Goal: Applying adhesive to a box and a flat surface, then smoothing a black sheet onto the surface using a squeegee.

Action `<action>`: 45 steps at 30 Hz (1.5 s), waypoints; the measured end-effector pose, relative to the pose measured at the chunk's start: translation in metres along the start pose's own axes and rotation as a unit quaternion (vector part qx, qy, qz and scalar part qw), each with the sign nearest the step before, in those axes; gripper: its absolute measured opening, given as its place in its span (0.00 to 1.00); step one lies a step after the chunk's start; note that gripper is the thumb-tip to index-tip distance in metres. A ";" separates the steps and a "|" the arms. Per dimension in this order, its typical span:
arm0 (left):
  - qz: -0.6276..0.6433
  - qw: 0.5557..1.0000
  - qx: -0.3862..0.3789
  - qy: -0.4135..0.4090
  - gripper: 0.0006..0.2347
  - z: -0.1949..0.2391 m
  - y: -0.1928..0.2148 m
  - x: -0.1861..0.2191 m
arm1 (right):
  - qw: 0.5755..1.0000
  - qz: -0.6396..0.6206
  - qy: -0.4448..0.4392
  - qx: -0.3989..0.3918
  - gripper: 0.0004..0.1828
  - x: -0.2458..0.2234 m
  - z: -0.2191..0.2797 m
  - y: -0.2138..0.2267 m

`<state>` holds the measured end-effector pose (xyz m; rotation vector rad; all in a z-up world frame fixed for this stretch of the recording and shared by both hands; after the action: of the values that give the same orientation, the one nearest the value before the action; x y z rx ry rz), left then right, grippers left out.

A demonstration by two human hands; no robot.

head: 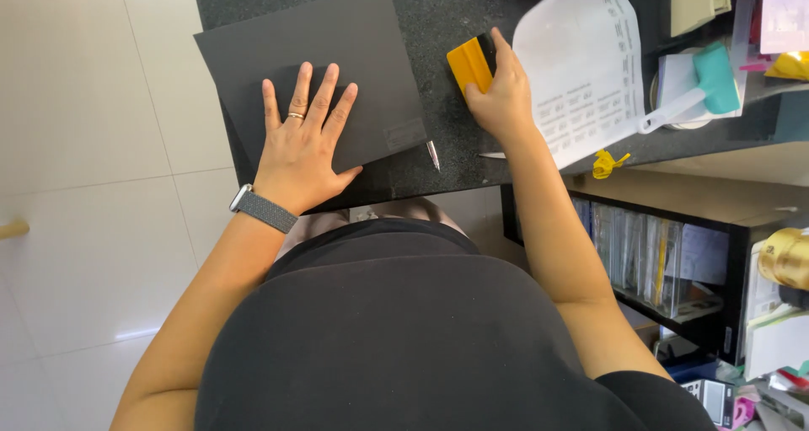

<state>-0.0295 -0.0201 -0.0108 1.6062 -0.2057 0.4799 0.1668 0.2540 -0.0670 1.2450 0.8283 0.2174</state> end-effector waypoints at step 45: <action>0.029 1.000 0.005 -0.002 0.45 0.002 -0.006 -0.006 | 0.987 0.106 -0.075 0.094 0.42 -0.116 0.100 -0.011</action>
<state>-0.0319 -0.0222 -0.0186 1.6142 -0.2544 0.5229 0.1490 0.1091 -0.0185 1.5105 0.5963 0.2168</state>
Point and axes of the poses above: each hand's wrist, its own z-axis away from the middle knuckle, its own y-axis out of the back of the hand, x = y × z, the point moved 3 cm from there along -z, towards the middle knuckle, and after that the axes turned 6 degrees about z, right-handed, at the moved point
